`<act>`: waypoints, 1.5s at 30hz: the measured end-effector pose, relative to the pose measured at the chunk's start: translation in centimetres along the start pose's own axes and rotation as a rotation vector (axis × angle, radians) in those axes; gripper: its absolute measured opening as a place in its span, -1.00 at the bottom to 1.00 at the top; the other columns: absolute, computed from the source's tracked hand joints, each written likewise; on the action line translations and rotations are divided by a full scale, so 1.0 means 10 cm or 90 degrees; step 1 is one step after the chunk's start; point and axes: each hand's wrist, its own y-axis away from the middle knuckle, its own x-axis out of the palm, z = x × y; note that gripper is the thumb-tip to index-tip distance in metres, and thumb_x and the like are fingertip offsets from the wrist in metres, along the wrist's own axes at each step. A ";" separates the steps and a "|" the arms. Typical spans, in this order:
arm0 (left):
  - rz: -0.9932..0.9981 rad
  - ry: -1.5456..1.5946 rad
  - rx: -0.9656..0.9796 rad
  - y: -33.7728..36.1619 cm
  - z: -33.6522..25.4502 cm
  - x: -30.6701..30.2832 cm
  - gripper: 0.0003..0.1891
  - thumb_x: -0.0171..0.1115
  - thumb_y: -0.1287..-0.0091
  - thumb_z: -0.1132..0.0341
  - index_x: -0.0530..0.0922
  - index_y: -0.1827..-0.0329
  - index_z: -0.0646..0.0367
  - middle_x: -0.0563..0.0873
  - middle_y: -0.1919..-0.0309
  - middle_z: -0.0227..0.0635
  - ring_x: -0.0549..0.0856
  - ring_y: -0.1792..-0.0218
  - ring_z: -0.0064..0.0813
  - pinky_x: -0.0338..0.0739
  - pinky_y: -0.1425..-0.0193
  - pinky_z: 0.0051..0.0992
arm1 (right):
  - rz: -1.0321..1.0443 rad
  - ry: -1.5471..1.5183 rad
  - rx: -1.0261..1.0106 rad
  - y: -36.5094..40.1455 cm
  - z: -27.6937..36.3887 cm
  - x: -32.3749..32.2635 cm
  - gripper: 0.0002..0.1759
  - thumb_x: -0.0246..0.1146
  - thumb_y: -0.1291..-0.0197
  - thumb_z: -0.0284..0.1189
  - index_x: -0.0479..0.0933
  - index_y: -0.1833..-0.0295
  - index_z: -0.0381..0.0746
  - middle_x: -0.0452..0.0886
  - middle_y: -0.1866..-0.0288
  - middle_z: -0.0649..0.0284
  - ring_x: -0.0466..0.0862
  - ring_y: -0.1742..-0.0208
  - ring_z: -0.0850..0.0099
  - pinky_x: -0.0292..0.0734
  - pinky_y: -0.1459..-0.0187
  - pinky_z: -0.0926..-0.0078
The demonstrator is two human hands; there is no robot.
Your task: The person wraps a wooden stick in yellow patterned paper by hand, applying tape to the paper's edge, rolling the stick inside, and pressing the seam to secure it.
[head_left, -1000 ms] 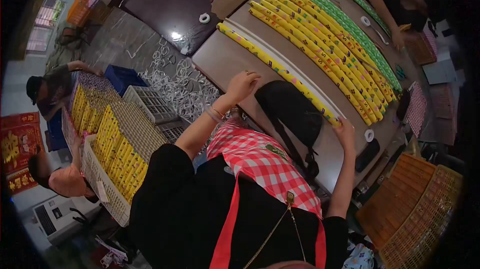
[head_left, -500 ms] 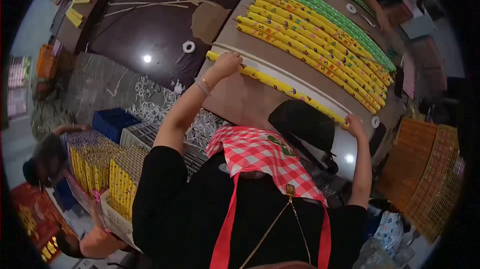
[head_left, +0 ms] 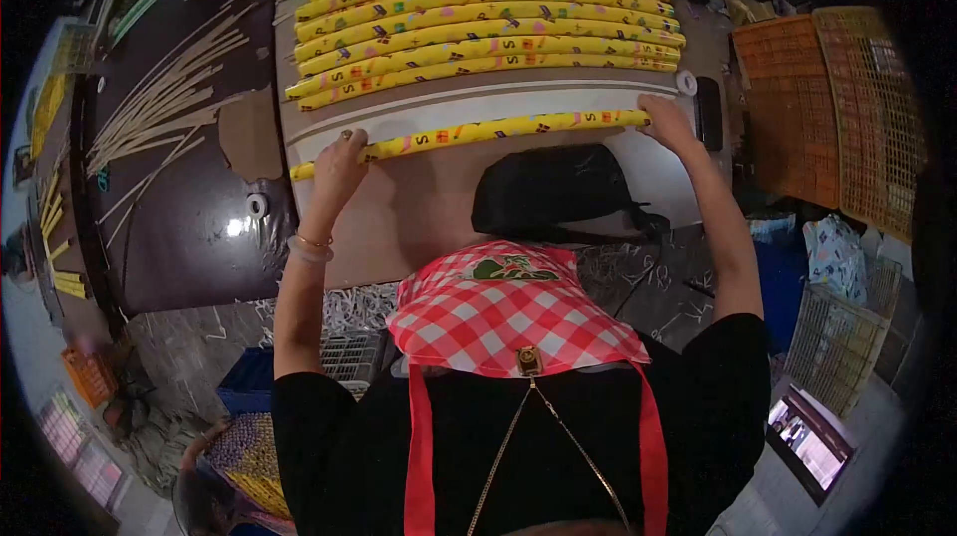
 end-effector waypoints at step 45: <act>-0.041 -0.073 -0.133 0.52 -0.70 0.01 -0.55 0.40 0.11 0.30 0.51 0.09 0.12 0.62 0.27 -0.16 0.60 0.24 -0.12 0.48 0.24 -0.28 | -0.275 -0.266 0.090 0.50 -0.17 0.51 -0.55 0.29 0.28 -0.62 0.36 0.16 -0.26 0.36 0.07 0.12 0.44 0.03 0.11 0.41 0.07 0.28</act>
